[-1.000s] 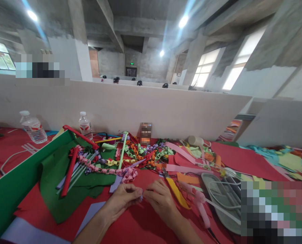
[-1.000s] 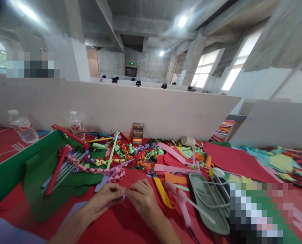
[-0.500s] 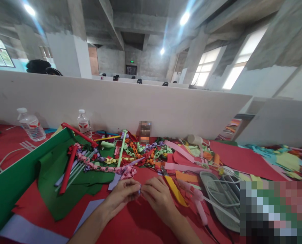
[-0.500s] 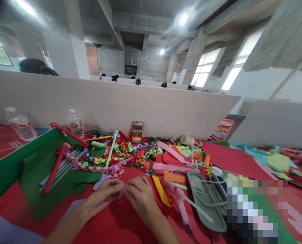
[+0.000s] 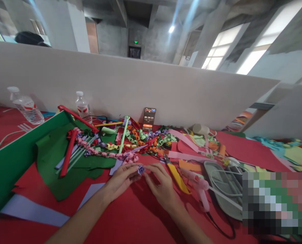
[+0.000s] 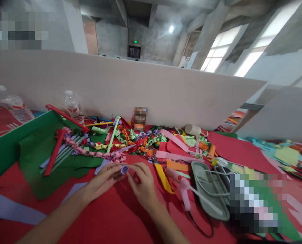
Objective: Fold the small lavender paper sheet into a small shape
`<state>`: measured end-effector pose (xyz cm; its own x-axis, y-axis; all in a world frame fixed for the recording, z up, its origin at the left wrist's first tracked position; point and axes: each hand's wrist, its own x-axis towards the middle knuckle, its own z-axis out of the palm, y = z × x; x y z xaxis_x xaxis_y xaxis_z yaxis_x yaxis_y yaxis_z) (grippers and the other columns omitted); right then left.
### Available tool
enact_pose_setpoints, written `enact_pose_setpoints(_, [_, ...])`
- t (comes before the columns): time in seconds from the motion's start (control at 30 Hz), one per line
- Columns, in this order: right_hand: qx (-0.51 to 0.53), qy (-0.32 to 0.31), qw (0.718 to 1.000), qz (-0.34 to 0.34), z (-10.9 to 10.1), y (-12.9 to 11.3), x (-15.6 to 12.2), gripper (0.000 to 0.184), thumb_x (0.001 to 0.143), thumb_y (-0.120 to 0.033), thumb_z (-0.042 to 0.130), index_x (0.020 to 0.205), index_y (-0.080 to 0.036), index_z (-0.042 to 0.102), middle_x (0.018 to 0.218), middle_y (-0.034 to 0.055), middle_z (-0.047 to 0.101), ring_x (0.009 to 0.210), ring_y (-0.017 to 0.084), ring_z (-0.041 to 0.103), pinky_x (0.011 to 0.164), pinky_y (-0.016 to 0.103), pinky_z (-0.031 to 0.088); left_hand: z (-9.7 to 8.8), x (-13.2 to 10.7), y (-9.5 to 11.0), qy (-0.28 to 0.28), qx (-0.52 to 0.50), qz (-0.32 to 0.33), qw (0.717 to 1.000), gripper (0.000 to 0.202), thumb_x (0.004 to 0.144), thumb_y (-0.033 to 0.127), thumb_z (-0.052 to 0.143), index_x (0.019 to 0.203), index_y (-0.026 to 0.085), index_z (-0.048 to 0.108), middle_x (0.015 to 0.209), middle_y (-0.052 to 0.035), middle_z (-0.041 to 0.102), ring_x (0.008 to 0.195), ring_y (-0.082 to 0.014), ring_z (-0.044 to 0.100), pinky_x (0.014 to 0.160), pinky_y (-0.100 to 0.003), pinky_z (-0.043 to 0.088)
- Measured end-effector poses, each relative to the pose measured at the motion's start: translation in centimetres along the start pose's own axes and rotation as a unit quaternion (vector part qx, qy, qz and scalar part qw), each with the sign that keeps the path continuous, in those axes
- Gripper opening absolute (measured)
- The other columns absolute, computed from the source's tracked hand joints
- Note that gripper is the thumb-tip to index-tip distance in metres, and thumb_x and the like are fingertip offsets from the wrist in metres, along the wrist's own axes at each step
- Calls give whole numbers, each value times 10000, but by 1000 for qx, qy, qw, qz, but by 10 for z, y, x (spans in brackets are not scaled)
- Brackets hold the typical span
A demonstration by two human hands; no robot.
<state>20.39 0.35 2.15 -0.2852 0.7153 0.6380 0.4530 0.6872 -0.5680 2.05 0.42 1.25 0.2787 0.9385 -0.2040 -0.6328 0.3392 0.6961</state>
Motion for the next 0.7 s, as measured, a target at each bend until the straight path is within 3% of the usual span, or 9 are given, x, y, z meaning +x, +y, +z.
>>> enact_pose_setpoints(0.17, [-9,21,1000,15,0,2,-3,143,935,-195,619,1061,-229,677,1013,88,665,961,227,639,837,370,550,-1,-1,-2,11,-5,16,1000,251,729,227,858,954,151,775,937,-53,776,879,-170,705,903,-320,537])
enact_pose_setpoints(0.37, [-4,-3,999,39,2,2,-4,132,942,-241,624,1062,-233,679,1017,83,651,949,224,631,814,362,553,5,-5,-2,6,36,36,999,259,717,210,863,954,153,775,971,-48,745,936,-170,684,938,-315,528])
enact_pose_setpoints(0.7, [-16,-6,999,43,1,4,-1,59,925,-230,639,969,-233,678,923,55,681,860,209,629,767,338,529,5,-5,-5,23,196,82,977,330,746,331,834,1014,148,775,993,-93,749,903,-199,673,862,-309,521])
